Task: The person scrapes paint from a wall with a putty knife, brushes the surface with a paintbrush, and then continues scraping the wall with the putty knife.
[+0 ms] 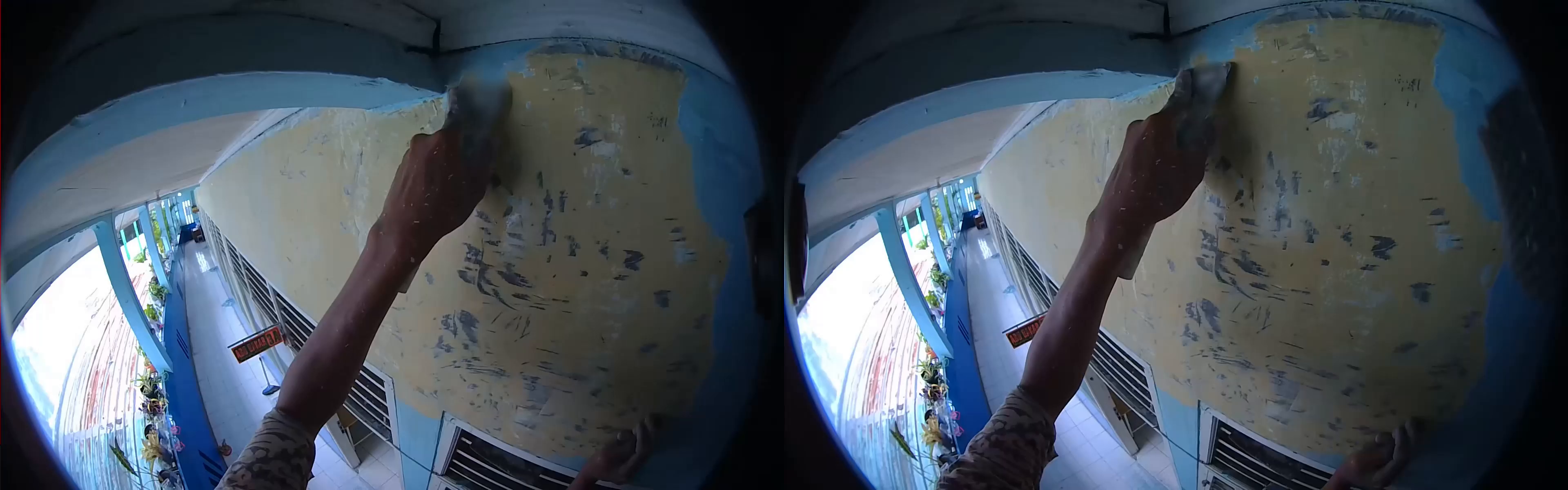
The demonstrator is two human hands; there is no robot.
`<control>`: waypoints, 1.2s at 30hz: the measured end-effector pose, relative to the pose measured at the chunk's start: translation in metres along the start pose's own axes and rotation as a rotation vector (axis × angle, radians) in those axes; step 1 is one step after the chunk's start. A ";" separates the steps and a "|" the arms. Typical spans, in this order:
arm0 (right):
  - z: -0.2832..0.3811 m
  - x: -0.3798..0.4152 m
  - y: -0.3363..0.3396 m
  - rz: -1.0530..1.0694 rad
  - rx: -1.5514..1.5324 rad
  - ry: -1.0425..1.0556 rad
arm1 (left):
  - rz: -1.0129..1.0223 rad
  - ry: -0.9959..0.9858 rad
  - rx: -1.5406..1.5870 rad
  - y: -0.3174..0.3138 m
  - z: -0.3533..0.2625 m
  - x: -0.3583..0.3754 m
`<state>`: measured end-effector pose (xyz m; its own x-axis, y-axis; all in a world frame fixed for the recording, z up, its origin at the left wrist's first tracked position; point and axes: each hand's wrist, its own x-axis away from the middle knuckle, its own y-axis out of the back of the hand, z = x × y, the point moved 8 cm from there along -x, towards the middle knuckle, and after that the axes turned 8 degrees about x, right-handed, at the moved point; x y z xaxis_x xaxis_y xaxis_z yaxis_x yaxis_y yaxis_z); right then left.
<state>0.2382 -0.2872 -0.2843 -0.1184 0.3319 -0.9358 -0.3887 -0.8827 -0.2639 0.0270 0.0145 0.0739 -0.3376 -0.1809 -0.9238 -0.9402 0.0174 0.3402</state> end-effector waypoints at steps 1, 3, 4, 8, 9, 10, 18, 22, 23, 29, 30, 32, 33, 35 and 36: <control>0.005 0.003 -0.001 -0.008 -0.003 0.023 | 0.028 -0.025 -0.064 0.000 -0.008 -0.002; -0.005 -0.025 0.005 0.038 -0.016 0.138 | -0.002 0.030 -0.083 -0.001 -0.001 0.017; 0.000 -0.018 0.003 0.017 0.085 0.095 | 0.020 0.032 -0.053 -0.005 0.004 0.024; 0.031 -0.019 0.002 -0.102 0.227 0.084 | -0.037 0.039 -0.013 -0.011 0.025 0.024; 0.041 -0.028 0.002 -0.147 0.245 0.113 | -0.041 0.038 -0.012 -0.008 0.023 0.020; 0.049 -0.035 0.003 -0.185 0.263 0.144 | -0.032 0.058 -0.018 -0.004 0.020 0.013; 0.065 -0.044 0.000 -0.251 0.289 0.175 | -0.017 0.011 -0.092 0.006 0.039 0.019; 0.061 -0.040 0.002 -0.230 0.264 0.117 | -0.013 0.038 -0.102 0.000 0.047 0.035; 0.053 -0.037 0.002 -0.240 0.176 0.025 | -0.028 -0.041 -0.133 -0.002 0.043 0.040; 0.072 -0.047 -0.002 -0.242 0.119 0.175 | 0.011 0.076 -0.036 0.002 0.035 0.020; 0.072 -0.046 0.000 -0.236 0.121 0.177 | 0.022 0.077 -0.042 -0.002 0.035 0.026; 0.062 -0.042 -0.001 -0.202 0.154 0.065 | -0.009 0.010 -0.072 -0.008 0.039 0.029; 0.058 -0.039 0.000 -0.200 0.152 0.069 | -0.041 -0.043 -0.103 -0.005 0.031 0.030; 0.051 -0.035 0.001 -0.201 0.185 0.118 | -0.024 0.045 -0.043 0.002 0.029 0.017; 0.055 -0.039 0.000 -0.198 0.188 0.119 | 0.000 0.124 0.019 0.003 0.029 0.012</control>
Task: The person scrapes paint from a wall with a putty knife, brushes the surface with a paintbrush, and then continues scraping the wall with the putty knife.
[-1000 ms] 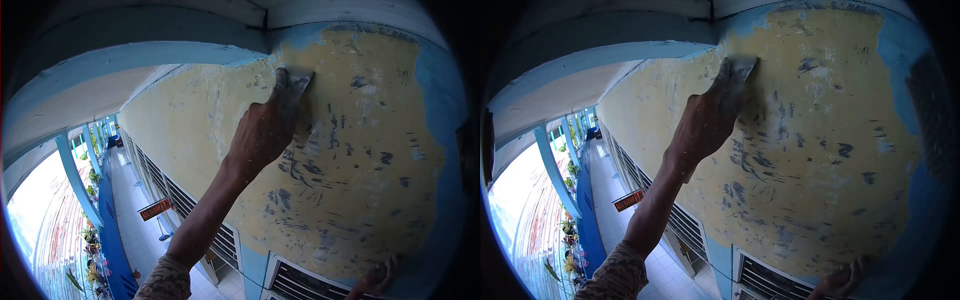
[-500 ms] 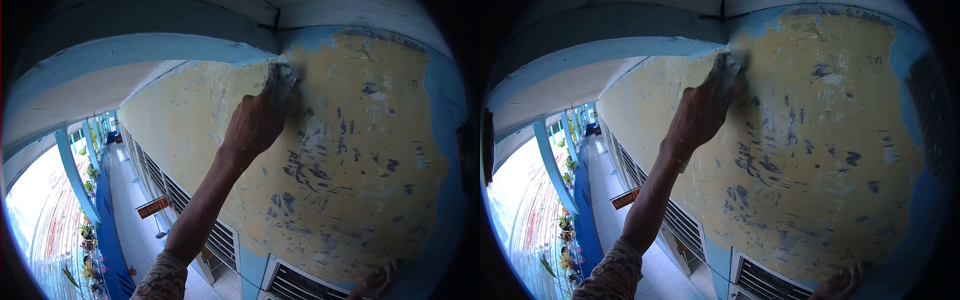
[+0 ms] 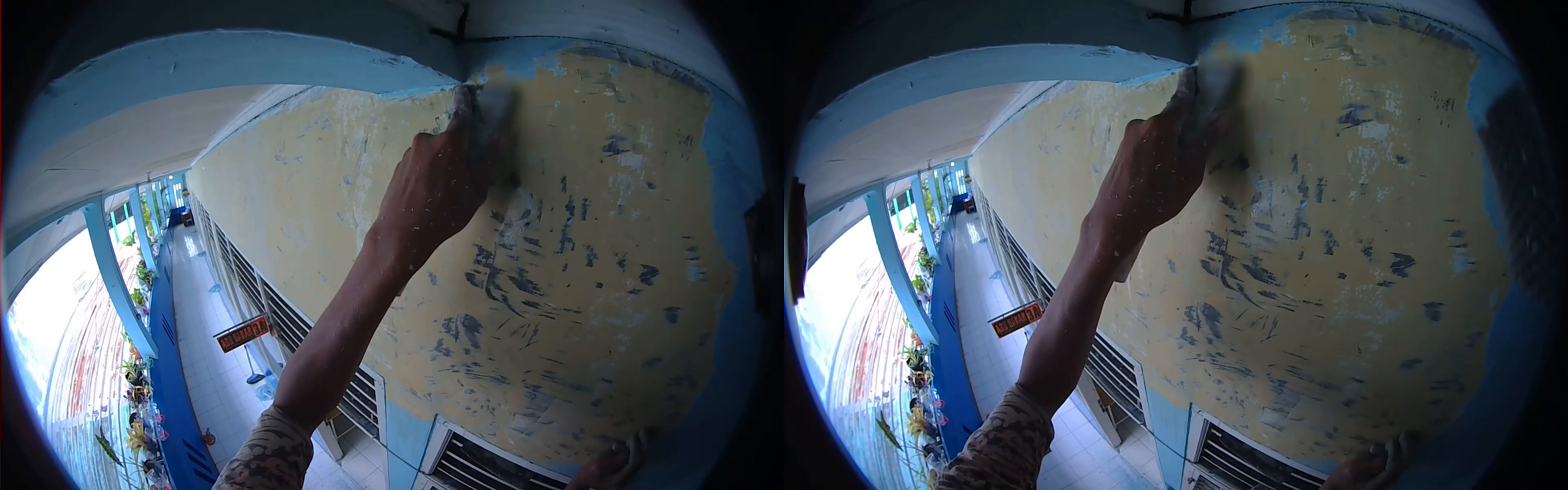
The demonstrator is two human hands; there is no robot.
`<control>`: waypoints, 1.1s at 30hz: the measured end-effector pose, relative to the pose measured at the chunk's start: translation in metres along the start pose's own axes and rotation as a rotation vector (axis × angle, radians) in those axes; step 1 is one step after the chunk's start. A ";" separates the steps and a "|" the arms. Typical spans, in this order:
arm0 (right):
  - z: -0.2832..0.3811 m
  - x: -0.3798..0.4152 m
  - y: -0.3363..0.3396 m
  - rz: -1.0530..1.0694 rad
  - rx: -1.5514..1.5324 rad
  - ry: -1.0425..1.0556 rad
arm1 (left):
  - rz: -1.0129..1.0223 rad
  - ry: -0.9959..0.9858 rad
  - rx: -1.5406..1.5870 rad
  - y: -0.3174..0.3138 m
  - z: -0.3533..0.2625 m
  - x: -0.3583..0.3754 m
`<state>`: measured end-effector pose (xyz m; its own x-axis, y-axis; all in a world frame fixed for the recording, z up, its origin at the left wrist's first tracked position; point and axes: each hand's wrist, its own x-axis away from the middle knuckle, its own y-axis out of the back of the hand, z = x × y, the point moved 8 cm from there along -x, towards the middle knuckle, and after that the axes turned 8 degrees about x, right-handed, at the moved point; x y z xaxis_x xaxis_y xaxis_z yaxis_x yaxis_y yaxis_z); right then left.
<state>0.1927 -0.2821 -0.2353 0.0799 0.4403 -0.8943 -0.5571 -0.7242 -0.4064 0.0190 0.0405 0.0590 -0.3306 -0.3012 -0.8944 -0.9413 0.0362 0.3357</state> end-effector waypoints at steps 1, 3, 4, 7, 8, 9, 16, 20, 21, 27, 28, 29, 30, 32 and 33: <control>0.010 -0.007 -0.002 -0.019 0.048 0.058 | 0.002 -0.004 0.002 -0.003 0.000 0.002; 0.017 -0.011 0.000 -0.033 0.096 0.114 | 0.045 -0.112 -0.018 -0.016 -0.002 0.020; 0.015 -0.011 0.000 -0.036 0.095 0.098 | 0.010 -0.210 -0.084 -0.018 -0.008 0.026; 0.011 -0.004 0.000 -0.027 0.091 0.051 | 0.001 -0.146 -0.035 -0.013 -0.010 0.011; 0.009 -0.004 0.000 -0.012 0.094 0.023 | 0.000 -0.142 -0.036 -0.008 -0.013 0.002; 0.009 -0.004 0.000 -0.009 0.095 0.027 | 0.014 -0.211 -0.093 -0.004 -0.023 -0.008; 0.010 -0.006 0.001 -0.032 0.075 0.033 | -0.052 -0.127 -0.058 -0.003 -0.018 -0.014; 0.011 -0.006 0.000 -0.036 0.057 0.047 | -0.023 -0.141 -0.054 0.004 -0.026 -0.027; 0.011 -0.006 0.000 -0.035 0.052 0.051 | -0.027 -0.210 -0.122 0.003 -0.028 -0.017; -0.010 0.010 0.004 -0.007 -0.014 -0.098 | -0.040 -0.211 -0.043 -0.001 -0.021 -0.023; -0.007 0.010 0.004 -0.006 -0.010 -0.080 | -0.025 -0.218 -0.056 0.000 -0.022 -0.024; -0.003 0.009 0.004 -0.009 -0.006 -0.064 | -0.027 -0.219 -0.058 0.002 -0.023 -0.023; 0.001 0.008 0.003 -0.012 -0.002 -0.045 | -0.025 -0.221 -0.049 0.003 -0.024 -0.023; 0.004 0.001 0.002 -0.014 0.007 0.006 | -0.031 -0.216 -0.030 0.007 -0.025 -0.019; 0.005 -0.003 0.001 -0.017 0.013 0.031 | -0.007 -0.192 -0.064 0.006 -0.025 -0.016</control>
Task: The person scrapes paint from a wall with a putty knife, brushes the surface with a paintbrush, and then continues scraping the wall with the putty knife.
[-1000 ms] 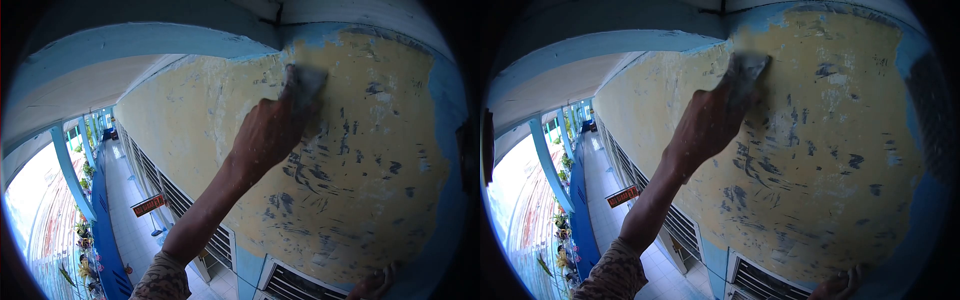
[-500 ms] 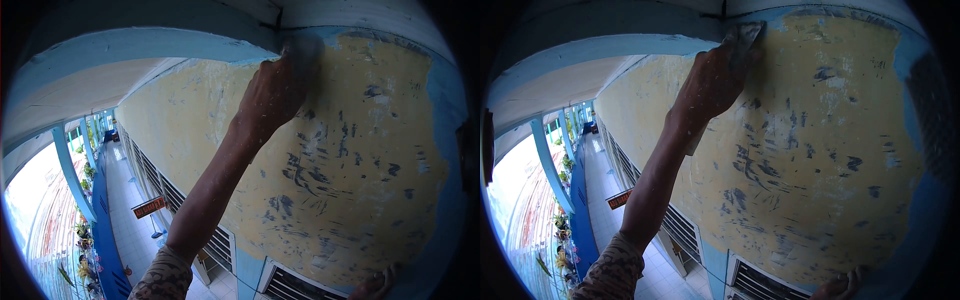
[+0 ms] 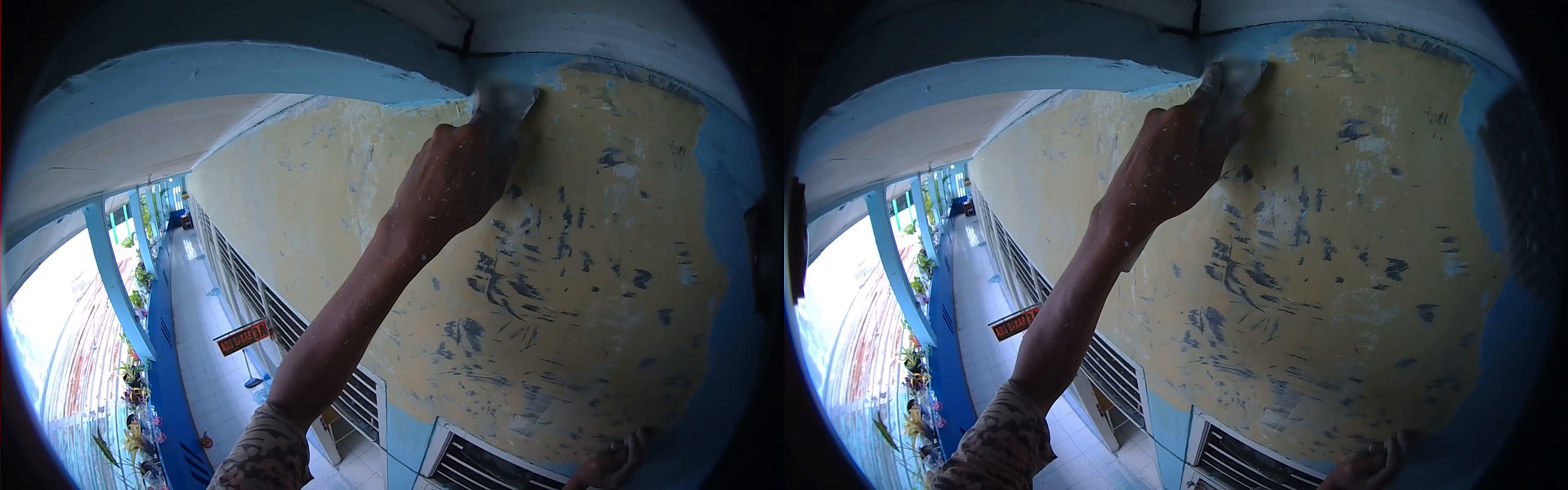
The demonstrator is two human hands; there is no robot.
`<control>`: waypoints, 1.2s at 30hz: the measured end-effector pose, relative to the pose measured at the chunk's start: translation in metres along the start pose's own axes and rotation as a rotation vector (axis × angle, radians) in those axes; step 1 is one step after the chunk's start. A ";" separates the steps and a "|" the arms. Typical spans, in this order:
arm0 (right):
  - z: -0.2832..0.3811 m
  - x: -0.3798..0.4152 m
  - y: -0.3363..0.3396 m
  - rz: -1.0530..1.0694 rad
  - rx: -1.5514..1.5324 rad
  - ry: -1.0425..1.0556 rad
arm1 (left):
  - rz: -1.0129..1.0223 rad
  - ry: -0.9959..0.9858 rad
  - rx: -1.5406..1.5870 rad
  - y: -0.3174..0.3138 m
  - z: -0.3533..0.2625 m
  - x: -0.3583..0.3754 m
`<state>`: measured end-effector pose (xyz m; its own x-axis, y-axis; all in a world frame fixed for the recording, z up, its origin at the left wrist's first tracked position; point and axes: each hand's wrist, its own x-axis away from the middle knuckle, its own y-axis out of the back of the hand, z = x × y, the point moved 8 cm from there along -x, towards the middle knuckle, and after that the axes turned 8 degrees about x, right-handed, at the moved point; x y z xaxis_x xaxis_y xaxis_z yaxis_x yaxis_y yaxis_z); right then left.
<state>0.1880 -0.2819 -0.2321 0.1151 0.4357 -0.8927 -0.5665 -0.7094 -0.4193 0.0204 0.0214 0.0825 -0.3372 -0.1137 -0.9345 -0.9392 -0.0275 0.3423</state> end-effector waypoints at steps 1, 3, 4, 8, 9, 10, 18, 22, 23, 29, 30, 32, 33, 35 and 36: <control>0.001 0.000 0.000 -0.002 0.010 0.016 | 0.036 0.018 -0.035 -0.003 0.000 0.001; 0.006 0.000 0.000 -0.006 0.023 0.049 | 0.009 0.012 0.001 -0.007 0.001 -0.006; 0.008 -0.002 0.000 -0.003 0.026 0.073 | -0.022 0.016 0.039 -0.006 0.005 -0.007; -0.047 0.045 0.001 0.217 0.119 -0.106 | -0.066 -0.082 0.027 -0.004 0.007 -0.009; -0.047 0.046 0.001 0.219 0.121 -0.110 | -0.056 -0.047 0.022 -0.005 0.009 -0.009; -0.047 0.045 0.001 0.217 0.118 -0.118 | -0.049 -0.007 0.017 -0.005 0.012 -0.009; -0.040 0.040 0.000 0.197 0.116 -0.066 | -0.085 -0.065 0.013 -0.003 0.012 -0.018; -0.047 0.042 0.002 0.189 0.105 -0.079 | -0.025 0.153 0.066 -0.008 0.011 -0.003; -0.048 0.044 0.000 0.203 0.109 -0.077 | -0.030 0.144 0.065 -0.008 0.011 -0.006; -0.049 0.046 0.001 0.198 0.130 -0.133 | -0.030 0.152 0.044 -0.007 0.013 0.000; -0.050 0.046 0.002 0.195 0.132 -0.137 | -0.045 0.144 0.063 -0.008 0.013 0.001; -0.045 0.042 0.001 0.198 0.085 -0.093 | -0.064 0.130 0.080 -0.008 0.010 -0.003; -0.043 0.041 0.000 0.196 0.084 -0.093 | -0.075 0.144 0.081 -0.011 0.009 -0.006; -0.043 0.042 0.000 0.209 0.090 -0.081 | -0.081 0.171 0.084 -0.010 0.012 -0.003; -0.044 0.042 0.001 0.215 0.092 -0.080 | -0.090 0.149 0.133 -0.007 0.012 0.001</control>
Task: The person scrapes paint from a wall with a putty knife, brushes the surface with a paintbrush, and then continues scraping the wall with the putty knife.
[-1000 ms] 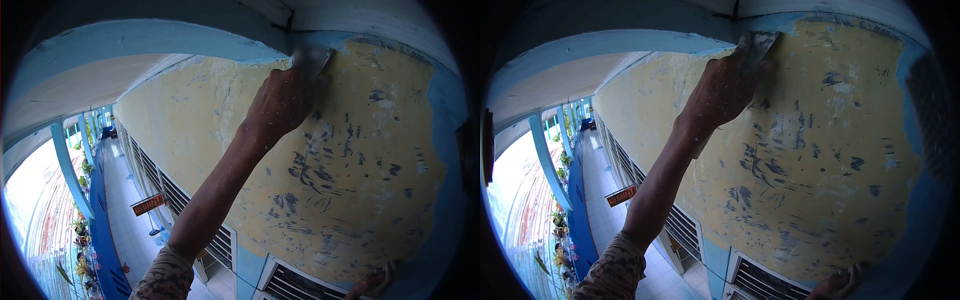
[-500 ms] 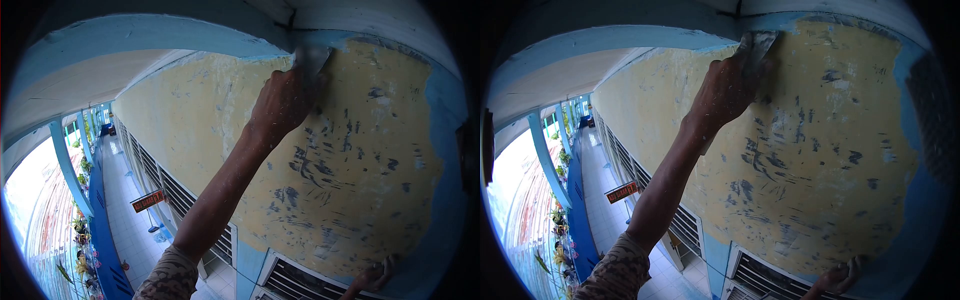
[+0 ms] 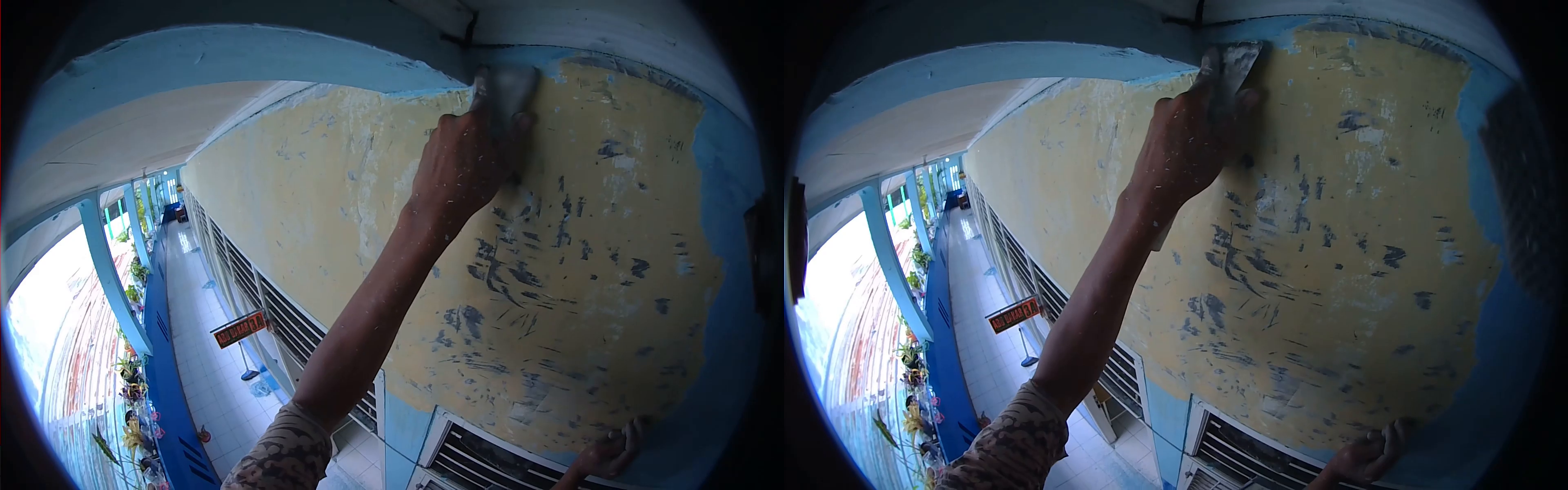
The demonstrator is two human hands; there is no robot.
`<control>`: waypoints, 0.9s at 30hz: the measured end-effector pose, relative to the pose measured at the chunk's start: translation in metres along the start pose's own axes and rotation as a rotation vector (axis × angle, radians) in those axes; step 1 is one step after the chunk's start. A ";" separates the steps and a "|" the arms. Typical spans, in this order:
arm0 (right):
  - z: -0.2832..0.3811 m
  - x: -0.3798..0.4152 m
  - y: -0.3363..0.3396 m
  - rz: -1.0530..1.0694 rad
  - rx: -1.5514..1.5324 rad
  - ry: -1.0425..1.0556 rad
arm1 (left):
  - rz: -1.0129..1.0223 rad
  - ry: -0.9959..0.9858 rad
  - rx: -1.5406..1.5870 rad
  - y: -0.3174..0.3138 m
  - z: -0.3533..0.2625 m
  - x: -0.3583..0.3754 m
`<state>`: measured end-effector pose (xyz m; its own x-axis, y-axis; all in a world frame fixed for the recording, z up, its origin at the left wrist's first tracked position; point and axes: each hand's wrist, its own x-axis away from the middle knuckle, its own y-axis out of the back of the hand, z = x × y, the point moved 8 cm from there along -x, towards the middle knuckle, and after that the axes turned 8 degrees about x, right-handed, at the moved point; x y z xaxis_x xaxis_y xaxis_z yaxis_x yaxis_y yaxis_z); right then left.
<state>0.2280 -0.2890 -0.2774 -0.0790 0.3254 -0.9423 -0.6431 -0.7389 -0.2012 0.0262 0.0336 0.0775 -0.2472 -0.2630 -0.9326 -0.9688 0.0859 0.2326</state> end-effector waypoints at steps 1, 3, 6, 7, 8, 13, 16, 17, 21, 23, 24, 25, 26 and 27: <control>0.001 -0.001 -0.001 0.001 0.020 0.005 | -0.006 -0.026 0.051 0.001 -0.002 0.001; 0.001 0.000 0.001 0.000 0.043 0.008 | -0.001 -0.012 0.040 -0.002 -0.001 0.003; 0.003 -0.002 -0.001 -0.015 -0.001 -0.011 | -0.040 -0.010 0.015 -0.003 -0.005 -0.006; -0.001 0.000 -0.002 -0.011 0.003 -0.061 | -0.069 -0.011 0.005 -0.003 -0.005 -0.008; -0.005 0.004 -0.003 -0.006 0.009 -0.121 | -0.066 -0.010 0.005 -0.002 -0.004 -0.007; -0.003 0.003 0.001 -0.030 0.034 -0.044 | -0.043 -0.010 0.028 -0.004 -0.001 0.003; -0.007 0.006 -0.004 -0.048 0.022 -0.055 | -0.053 -0.005 -0.009 -0.006 -0.004 -0.014; -0.008 0.008 -0.004 -0.058 0.028 -0.094 | -0.048 -0.003 -0.010 -0.005 -0.005 -0.011; 0.004 -0.001 0.002 -0.057 0.080 -0.022 | -0.059 -0.025 0.087 -0.004 0.000 0.001; 0.004 0.000 0.001 -0.029 0.081 -0.024 | -0.074 -0.088 0.063 -0.005 -0.002 -0.006; 0.005 0.001 0.000 -0.026 0.077 -0.022 | -0.100 -0.081 0.046 -0.007 -0.002 -0.010; 0.001 0.002 0.000 -0.021 0.051 -0.046 | -0.127 -0.071 0.031 -0.006 -0.001 -0.012; -0.002 0.003 0.000 -0.019 0.029 -0.074 | -0.129 -0.070 0.032 -0.003 -0.001 -0.013; 0.000 0.001 0.000 -0.018 0.032 -0.074 | -0.101 -0.045 0.037 -0.002 0.000 -0.013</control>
<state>0.2282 -0.2884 -0.2786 -0.1221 0.3822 -0.9160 -0.6688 -0.7136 -0.2086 0.0317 0.0366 0.0895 -0.1468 -0.2286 -0.9624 -0.9871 0.0969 0.1276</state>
